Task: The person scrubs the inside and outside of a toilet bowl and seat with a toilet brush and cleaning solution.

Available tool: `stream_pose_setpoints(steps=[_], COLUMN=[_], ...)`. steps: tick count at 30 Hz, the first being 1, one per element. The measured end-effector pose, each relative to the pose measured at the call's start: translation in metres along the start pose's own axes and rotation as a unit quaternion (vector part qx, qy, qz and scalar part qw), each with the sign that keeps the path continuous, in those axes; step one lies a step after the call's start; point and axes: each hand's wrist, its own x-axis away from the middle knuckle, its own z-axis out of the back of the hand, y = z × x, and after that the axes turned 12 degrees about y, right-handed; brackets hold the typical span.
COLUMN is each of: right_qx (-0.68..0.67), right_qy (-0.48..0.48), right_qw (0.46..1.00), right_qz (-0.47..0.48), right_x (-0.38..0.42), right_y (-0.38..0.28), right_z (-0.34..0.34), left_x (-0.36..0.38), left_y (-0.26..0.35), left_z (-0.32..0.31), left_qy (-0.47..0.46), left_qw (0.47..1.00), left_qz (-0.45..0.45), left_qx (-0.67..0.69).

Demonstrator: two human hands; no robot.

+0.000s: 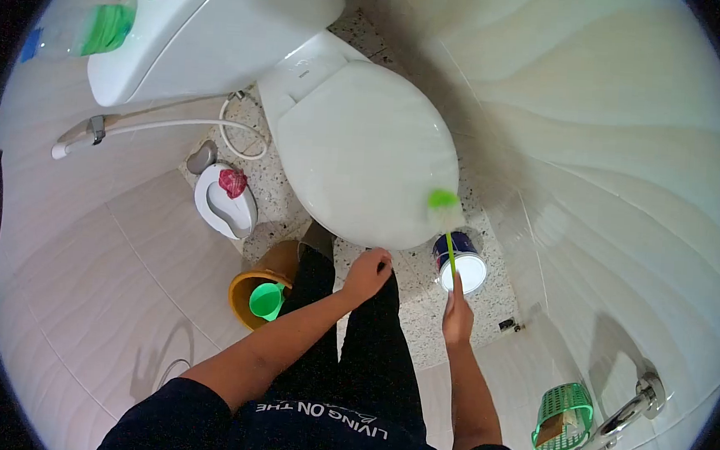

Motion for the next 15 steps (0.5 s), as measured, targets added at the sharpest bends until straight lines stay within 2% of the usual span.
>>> stream_pose_setpoints(steps=[1, 2, 3, 4, 5, 7, 8, 9, 11, 13, 14, 15], right_qx=[-0.003, -0.037, -0.071, -0.046, -0.021, -0.046, -0.068, -0.071, -0.126, -0.091, -0.114, -0.135], right_qy=[0.01, 0.03, 0.049, 0.024, 0.0, 0.009, 0.016, 0.018, 0.119, 0.012, 0.054, 0.095], right_qw=[1.0, 0.998, 0.994, 0.997, 0.999, 0.998, 0.997, 0.997, 0.982, 0.992, 0.991, 0.986], right_qz=[0.012, 0.039, 0.067, 0.05, 0.033, 0.03, 0.028, 0.028, 0.08, -0.09, -0.048, -0.006], right_x=[-0.023, -0.05, -0.08, -0.106, -0.125, -0.143, -0.147, -0.142, -0.117, -0.087, -0.072, -0.057], right_y=[-0.006, -0.021, -0.044, -0.074, -0.101, -0.121, -0.123, -0.115, -0.084, -0.069, -0.046, -0.028], right_z=[-0.008, -0.017, -0.025, -0.022, -0.016, -0.014, -0.013, -0.016, -0.02, 0.007, 0.01, 0.011], left_x=[-0.003, -0.007, -0.011, -0.014, -0.02, -0.034, -0.036, -0.039, -0.052, -0.071, -0.072, -0.074], left_y=[0.005, 0.006, 0.008, 0.01, 0.016, 0.032, 0.033, 0.034, 0.026, 0.012, -0.005, -0.01], left_z=[0.0, -0.002, -0.006, -0.011, -0.015, -0.022, -0.03, -0.04, -0.066, -0.093, -0.116, -0.128], left_qy=[-0.06, -0.061, -0.07, -0.077, -0.078, -0.219, -0.22, -0.24, -0.261, -0.26, -0.221, -0.215], left_qw=[0.984, 0.984, 0.94, 0.87, 0.869, 0.737, 0.734, 0.799, 0.9, 0.957, 0.969, 0.97], left_qz=[-0.149, -0.151, -0.287, -0.413, -0.414, -0.493, -0.494, -0.429, -0.281, -0.119, -0.03, -0.031], left_qx=[-0.072, -0.074, -0.169, -0.259, -0.261, -0.408, -0.41, -0.346, -0.207, -0.055, 0.108, 0.107])
